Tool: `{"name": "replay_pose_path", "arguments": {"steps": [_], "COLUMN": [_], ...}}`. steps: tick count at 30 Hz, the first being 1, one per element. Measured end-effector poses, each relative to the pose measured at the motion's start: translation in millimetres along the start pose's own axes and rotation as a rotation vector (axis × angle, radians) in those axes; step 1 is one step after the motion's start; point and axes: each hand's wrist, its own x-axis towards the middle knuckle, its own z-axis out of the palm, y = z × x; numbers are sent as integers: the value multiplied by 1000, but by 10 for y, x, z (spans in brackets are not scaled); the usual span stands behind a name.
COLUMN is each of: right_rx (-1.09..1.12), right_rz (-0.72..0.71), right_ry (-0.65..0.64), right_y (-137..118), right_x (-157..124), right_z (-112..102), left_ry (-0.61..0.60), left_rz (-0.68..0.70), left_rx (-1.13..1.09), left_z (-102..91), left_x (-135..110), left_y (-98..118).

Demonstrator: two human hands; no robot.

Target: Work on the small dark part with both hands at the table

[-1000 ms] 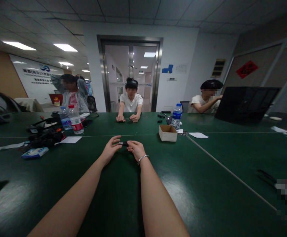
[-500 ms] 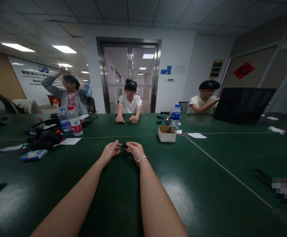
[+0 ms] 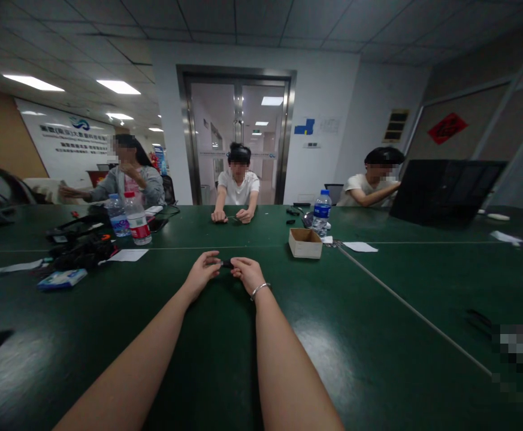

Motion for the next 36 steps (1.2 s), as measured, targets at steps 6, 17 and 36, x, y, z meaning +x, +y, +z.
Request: {"name": "replay_pose_path", "arguments": {"steps": [6, 17, 36], "right_rx": [-5, -12, -9], "right_rz": [6, 20, 23], "right_ry": [-6, -18, -23], "right_y": [-16, -14, -28], "right_x": [-21, -14, -20], "right_z": [6, 9, 31], "left_ry": [17, -64, -24], "left_rz": [-49, -25, 73], "left_rx": [-94, 139, 121], "left_z": [-31, 15, 3], "left_x": [13, -26, 0], "left_y": [-18, 24, -40]}}
